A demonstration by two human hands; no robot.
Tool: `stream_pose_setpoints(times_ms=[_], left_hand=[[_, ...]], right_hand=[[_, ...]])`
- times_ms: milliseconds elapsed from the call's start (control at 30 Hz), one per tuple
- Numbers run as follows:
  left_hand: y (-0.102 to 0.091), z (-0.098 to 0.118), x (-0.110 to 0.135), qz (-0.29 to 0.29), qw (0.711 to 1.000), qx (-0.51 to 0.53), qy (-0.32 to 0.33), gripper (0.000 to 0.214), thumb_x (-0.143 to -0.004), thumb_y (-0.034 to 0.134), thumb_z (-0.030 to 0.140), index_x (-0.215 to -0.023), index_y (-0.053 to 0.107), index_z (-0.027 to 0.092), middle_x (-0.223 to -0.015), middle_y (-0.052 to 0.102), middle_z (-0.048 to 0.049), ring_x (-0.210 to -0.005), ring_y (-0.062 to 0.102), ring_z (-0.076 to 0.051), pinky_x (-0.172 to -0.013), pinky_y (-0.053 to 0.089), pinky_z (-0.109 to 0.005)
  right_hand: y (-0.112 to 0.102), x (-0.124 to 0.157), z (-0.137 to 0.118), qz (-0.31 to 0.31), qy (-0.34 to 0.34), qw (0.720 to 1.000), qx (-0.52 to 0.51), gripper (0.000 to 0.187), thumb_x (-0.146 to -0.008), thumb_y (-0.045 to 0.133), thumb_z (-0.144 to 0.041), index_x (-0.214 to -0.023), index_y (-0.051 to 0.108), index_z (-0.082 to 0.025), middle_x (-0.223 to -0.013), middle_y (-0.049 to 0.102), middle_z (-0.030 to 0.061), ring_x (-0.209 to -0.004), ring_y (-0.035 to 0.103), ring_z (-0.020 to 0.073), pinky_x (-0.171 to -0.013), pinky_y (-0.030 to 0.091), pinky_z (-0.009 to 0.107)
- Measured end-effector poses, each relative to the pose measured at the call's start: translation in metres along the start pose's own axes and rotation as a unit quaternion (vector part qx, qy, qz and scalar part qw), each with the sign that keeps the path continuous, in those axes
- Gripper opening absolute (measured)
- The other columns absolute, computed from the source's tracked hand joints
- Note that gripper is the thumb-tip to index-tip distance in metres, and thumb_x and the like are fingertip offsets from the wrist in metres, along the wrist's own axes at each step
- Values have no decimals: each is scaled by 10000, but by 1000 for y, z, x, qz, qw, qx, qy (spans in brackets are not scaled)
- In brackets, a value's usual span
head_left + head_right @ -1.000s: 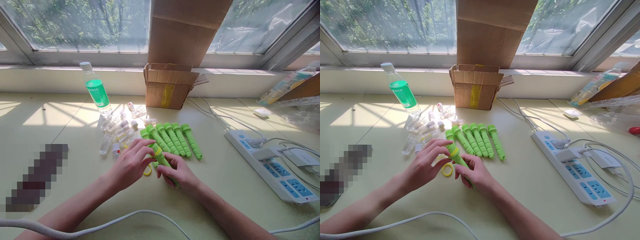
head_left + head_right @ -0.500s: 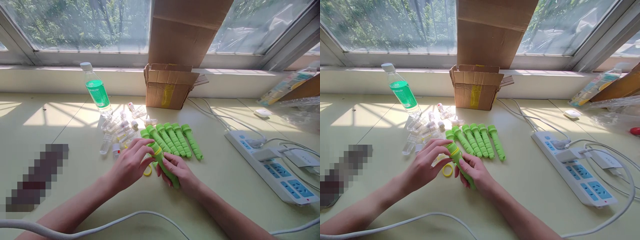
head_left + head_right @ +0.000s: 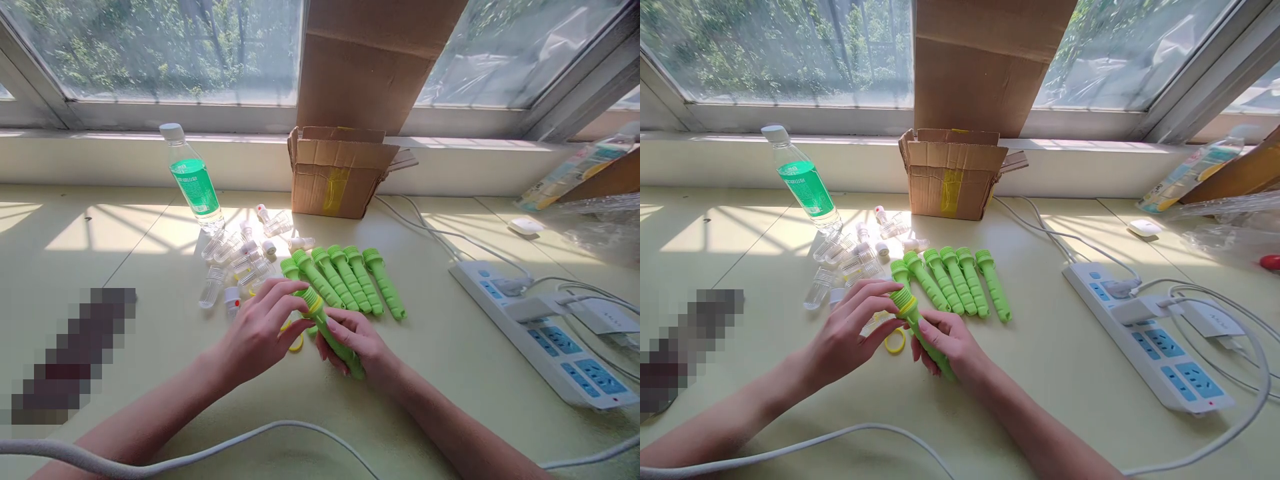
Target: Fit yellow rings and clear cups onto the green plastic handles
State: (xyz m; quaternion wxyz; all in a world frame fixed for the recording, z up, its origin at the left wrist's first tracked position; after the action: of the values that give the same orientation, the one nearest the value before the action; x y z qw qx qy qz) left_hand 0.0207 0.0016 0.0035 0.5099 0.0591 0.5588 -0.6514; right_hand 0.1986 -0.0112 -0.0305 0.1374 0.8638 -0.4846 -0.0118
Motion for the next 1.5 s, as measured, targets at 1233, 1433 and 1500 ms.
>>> stream_pose_setpoints(times_ms=[1233,1433,1500], left_hand=[[2,-1,0,4,1000,-5,1,134,-819,594,90,-904,539,177,-1076,629,-88,-1024,566,-204,-803,531,-337],[-1,1,0,21,1000,-4,-1,126,-814,619,129,-897,543,185,-1060,636,-87,-1008,569,-207,-812,528,-353],[-3,2,-1,12,1000,-2,2,141,-805,636,145,-904,542,181,-1074,629,-94,-1011,567,-213,-821,525,-363]], right_hand=[[-6,-1,6,38,20,998,-34,295,-789,677,-350,-932,466,-202,-668,655,-12,-308,419,44,-289,285,148],[-3,-2,3,30,5,999,-16,259,-847,586,-419,-842,550,-163,-743,637,26,-426,532,86,-375,405,202],[-1,-2,1,17,7,1000,-7,314,-882,526,-444,-814,580,-142,-724,619,36,-460,521,84,-411,406,206]])
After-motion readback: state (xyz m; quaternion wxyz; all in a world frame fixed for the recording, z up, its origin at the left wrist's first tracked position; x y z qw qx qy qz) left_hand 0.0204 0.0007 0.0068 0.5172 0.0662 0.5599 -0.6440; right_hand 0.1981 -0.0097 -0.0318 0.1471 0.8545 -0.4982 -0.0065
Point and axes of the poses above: each hand's wrist, its own x-axis away from the middle knuckle, its own y-axis out of the palm, z = x × y, the point moved 2 cm from there along -x, towards the middle knuckle
